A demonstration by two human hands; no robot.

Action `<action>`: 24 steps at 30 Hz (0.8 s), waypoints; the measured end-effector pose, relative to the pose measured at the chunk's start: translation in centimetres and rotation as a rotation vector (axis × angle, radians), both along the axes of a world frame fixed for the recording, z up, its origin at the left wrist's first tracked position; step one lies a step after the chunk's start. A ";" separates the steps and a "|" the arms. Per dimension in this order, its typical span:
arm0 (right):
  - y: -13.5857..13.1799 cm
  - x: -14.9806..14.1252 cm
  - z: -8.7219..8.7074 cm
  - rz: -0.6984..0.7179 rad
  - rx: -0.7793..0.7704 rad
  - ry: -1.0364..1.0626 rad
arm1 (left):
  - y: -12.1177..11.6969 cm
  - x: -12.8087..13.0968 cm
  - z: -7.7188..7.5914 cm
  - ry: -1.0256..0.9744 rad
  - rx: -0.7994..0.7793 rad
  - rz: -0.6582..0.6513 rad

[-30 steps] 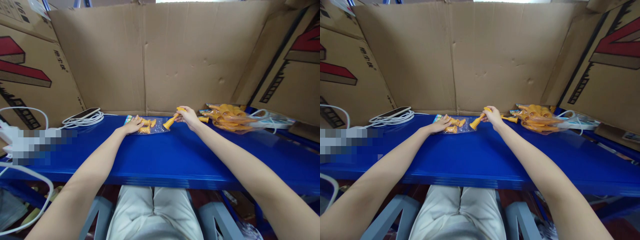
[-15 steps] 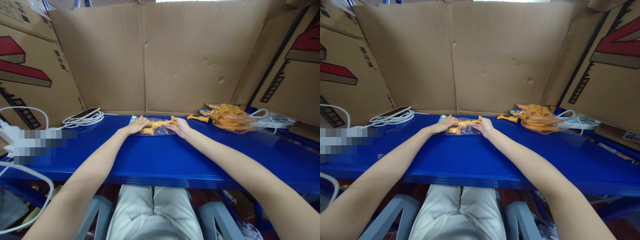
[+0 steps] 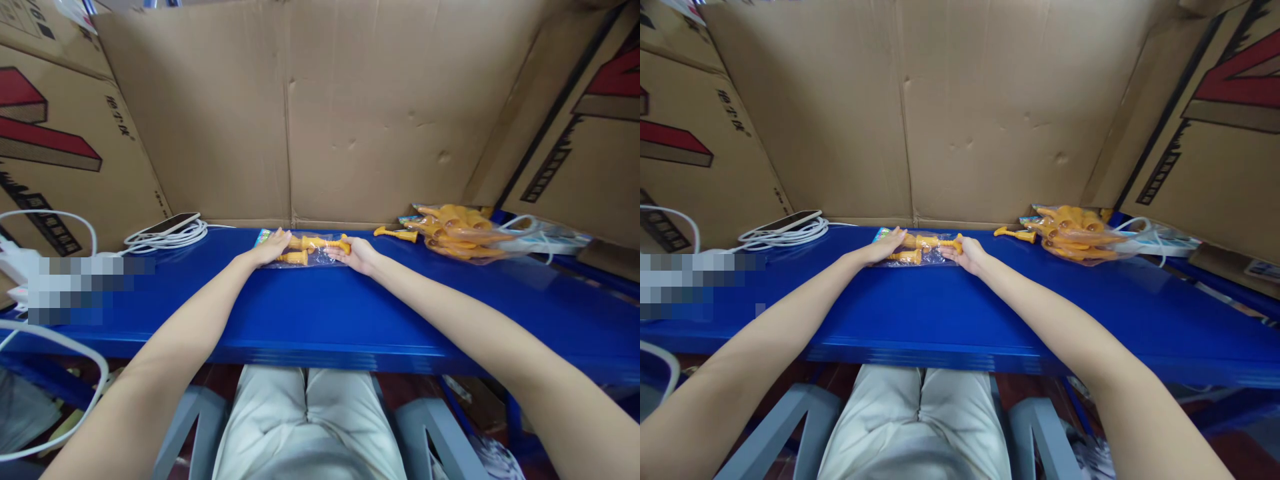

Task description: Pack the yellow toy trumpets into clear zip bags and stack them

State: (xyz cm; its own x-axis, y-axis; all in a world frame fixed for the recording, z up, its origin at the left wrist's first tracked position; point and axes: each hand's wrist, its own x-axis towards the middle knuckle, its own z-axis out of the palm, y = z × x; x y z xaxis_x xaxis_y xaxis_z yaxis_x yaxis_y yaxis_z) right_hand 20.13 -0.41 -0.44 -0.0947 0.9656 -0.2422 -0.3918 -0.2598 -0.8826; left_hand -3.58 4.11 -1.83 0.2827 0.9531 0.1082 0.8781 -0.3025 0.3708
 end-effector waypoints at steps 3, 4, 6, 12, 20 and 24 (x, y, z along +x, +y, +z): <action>-0.1 0.5 0.2 0.139 0.023 -0.050 | 0.1 0.0 0.0 -0.028 -0.016 0.026; -0.2 0.5 0.4 0.162 0.044 -0.052 | 0.0 0.0 0.0 -0.038 -0.022 0.031; -0.4 0.5 0.5 0.198 0.080 -0.062 | -0.1 0.1 0.2 -0.060 -0.034 0.039; -0.7 -0.2 0.4 0.236 0.231 -0.480 | -0.7 0.5 0.5 -0.084 -0.057 0.015; -0.6 1.0 1.7 0.459 0.220 -1.003 | -1.4 1.9 0.3 -0.032 -0.003 -0.095; 0.3 1.7 2.0 0.587 0.096 -0.935 | -1.3 2.8 0.5 -0.068 0.028 -0.062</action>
State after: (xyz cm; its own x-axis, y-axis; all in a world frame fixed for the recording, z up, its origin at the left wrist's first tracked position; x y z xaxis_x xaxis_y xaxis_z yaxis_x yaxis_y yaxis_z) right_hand 21.85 -0.09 1.53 -0.3625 0.8492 -0.3839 0.6013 -0.1016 -0.7925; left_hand -0.76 2.78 -1.35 0.3323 0.9303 0.1551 0.8304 -0.3666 0.4196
